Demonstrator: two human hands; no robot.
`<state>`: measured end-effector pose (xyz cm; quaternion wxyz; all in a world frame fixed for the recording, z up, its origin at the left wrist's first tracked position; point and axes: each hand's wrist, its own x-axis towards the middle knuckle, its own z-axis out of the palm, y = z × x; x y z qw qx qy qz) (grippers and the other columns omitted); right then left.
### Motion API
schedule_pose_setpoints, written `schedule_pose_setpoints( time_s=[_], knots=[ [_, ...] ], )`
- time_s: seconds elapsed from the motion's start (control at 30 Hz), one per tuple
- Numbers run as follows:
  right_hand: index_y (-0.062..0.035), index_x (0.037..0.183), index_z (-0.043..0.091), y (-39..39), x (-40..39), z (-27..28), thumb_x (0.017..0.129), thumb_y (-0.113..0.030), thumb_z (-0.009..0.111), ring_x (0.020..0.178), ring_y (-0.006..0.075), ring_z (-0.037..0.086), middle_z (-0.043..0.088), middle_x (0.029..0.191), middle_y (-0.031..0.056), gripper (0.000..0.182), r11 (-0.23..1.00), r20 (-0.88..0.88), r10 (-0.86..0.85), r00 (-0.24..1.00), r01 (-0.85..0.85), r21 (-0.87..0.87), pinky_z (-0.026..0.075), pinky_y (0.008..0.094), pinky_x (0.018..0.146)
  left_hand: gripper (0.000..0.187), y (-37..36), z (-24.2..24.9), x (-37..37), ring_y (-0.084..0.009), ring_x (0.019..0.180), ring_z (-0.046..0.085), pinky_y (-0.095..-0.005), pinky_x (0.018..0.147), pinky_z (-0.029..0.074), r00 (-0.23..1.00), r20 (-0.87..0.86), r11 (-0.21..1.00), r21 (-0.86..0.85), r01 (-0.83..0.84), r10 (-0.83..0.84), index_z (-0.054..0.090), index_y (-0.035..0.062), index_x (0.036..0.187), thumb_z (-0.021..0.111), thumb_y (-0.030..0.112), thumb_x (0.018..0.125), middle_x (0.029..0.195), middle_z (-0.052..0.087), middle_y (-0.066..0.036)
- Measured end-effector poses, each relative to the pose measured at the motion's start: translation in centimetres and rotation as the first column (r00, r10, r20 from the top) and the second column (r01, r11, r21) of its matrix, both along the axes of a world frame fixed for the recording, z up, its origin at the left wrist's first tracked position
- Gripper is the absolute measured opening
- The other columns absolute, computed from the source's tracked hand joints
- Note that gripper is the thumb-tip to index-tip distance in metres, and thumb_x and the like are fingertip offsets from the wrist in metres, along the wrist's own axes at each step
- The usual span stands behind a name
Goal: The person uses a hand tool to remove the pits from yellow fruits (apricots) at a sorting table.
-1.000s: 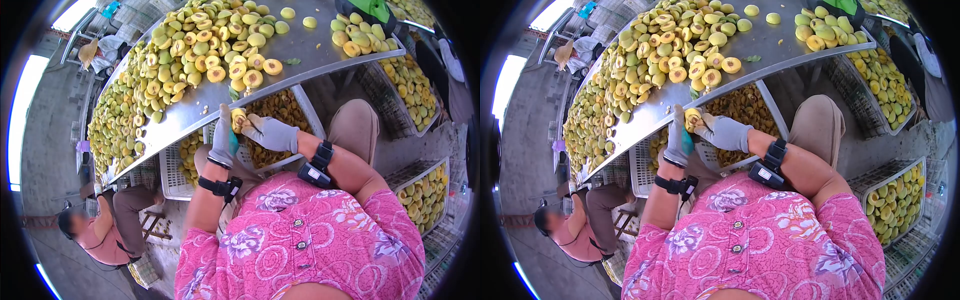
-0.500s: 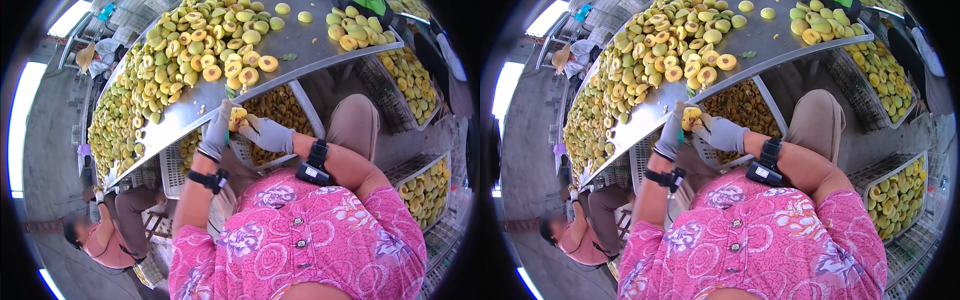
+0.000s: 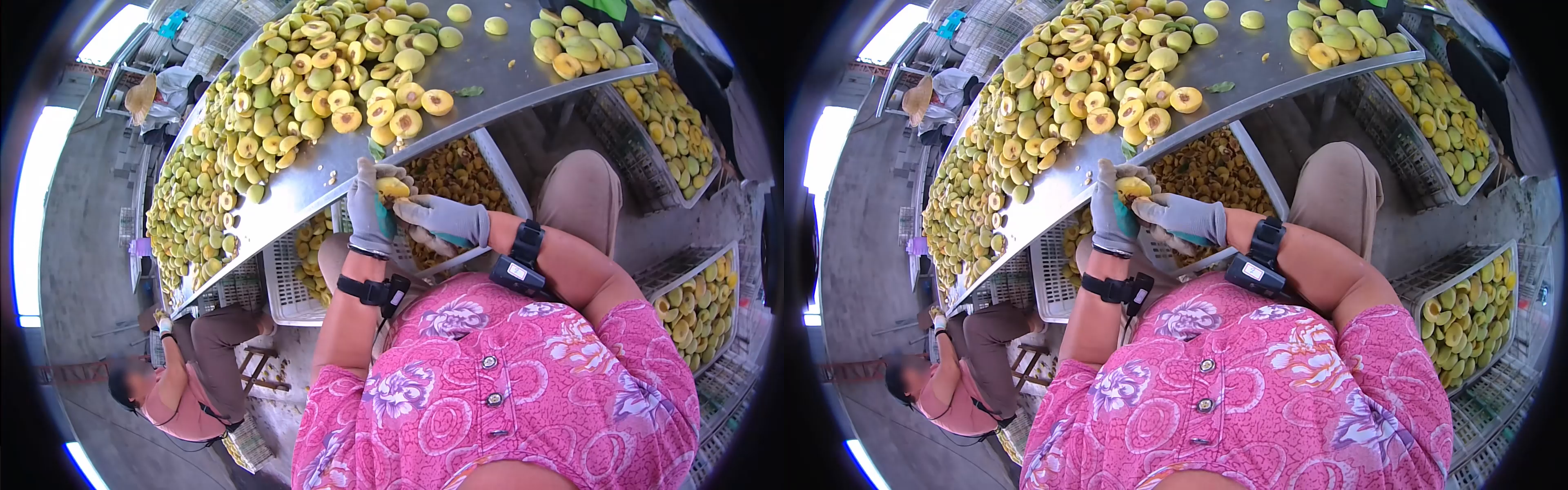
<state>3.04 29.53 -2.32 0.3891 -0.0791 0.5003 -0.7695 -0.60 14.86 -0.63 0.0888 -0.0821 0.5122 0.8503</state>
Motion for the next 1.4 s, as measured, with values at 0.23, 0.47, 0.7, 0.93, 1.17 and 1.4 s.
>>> schedule_pose_setpoints(
  time_s=[0.23, 0.47, 0.7, 0.93, 1.17, 1.4],
  knots=[
    [-0.0144, 0.089, 0.050, -0.6, 1.0, 0.3, 0.096, -0.050, 0.049, 0.036, 0.0077, 0.037, 0.044, 0.057, -0.0041, 0.036, 1.000, 0.062, -0.010, 0.998, 0.011, -0.015, 0.027, 0.0239, 0.031, 0.049, -0.6, 1.0, -0.1, -0.0225, 0.066, 0.066, -0.0354, 0.060, 0.058, 0.982, -0.049, 0.954, -0.253, 0.164, -0.182, 0.061, 0.0012, 0.081, 0.056, 0.048, 0.093, 0.077, 0.065, -0.013],
    [-0.0148, 0.092, 0.050, -0.3, 0.7, 0.0, 0.096, -0.050, 0.050, 0.036, 0.0043, 0.035, 0.041, 0.055, -0.0071, 0.036, 0.974, 0.253, 0.133, 0.958, -0.078, -0.214, 0.023, 0.0214, 0.031, 0.053, -0.3, 1.6, -0.3, -0.0250, 0.069, 0.066, -0.0373, 0.063, 0.058, 0.963, -0.069, 0.948, -0.204, 0.243, -0.261, 0.061, 0.0015, 0.084, 0.057, 0.054, 0.090, 0.080, 0.064, -0.014],
    [-0.0117, 0.096, 0.047, 0.4, 0.7, 0.2, 0.097, -0.050, 0.045, 0.034, 0.0035, 0.030, 0.034, 0.055, -0.0080, 0.039, 0.916, 0.364, 0.282, 0.888, -0.136, -0.377, 0.020, 0.0207, 0.029, 0.051, -0.8, 0.6, 0.8, -0.0250, 0.069, 0.066, -0.0365, 0.063, 0.057, 0.950, -0.133, 0.959, -0.033, 0.281, -0.283, 0.061, 0.0038, 0.083, 0.053, 0.054, 0.092, 0.082, 0.065, -0.012],
    [-0.0142, 0.097, 0.050, -0.8, 0.4, -1.6, 0.098, -0.048, 0.047, 0.036, 0.0035, 0.031, 0.036, 0.059, -0.0072, 0.034, 0.774, 0.351, 0.512, 0.784, -0.244, -0.585, 0.024, 0.0205, 0.031, 0.047, -1.6, -0.9, 2.2, -0.0258, 0.075, 0.064, -0.0403, 0.068, 0.058, 0.984, -0.021, 0.888, 0.427, 0.169, -0.178, 0.058, 0.0090, 0.082, 0.053, 0.055, 0.091, 0.082, 0.061, -0.007],
    [-0.0121, 0.097, 0.051, -2.2, 1.1, -1.3, 0.098, -0.049, 0.046, 0.038, 0.0040, 0.034, 0.039, 0.059, -0.0060, 0.037, 0.842, 0.254, 0.366, 0.895, -0.203, -0.500, 0.028, 0.0217, 0.032, 0.038, -10.2, -4.8, 1.4, -0.0253, 0.081, 0.062, -0.0370, 0.077, 0.055, 0.940, 0.079, 0.756, 0.573, -0.315, 0.331, 0.058, 0.0037, 0.089, 0.048, 0.039, 0.099, 0.086, 0.062, -0.010],
    [-0.0109, 0.094, 0.050, -1.8, 0.7, -2.1, 0.097, -0.049, 0.045, 0.040, 0.0093, 0.039, 0.041, 0.060, -0.0029, 0.038, 0.992, 0.268, 0.040, 0.963, -0.070, 0.106, 0.033, 0.0266, 0.033, 0.033, -16.2, 3.2, 0.7, -0.0205, 0.106, 0.054, -0.0329, 0.094, 0.044, 0.846, -0.497, 0.306, -0.788, -0.534, 0.194, 0.058, -0.0011, 0.117, 0.061, 0.020, 0.092, 0.118, 0.057, -0.013]
  ],
)
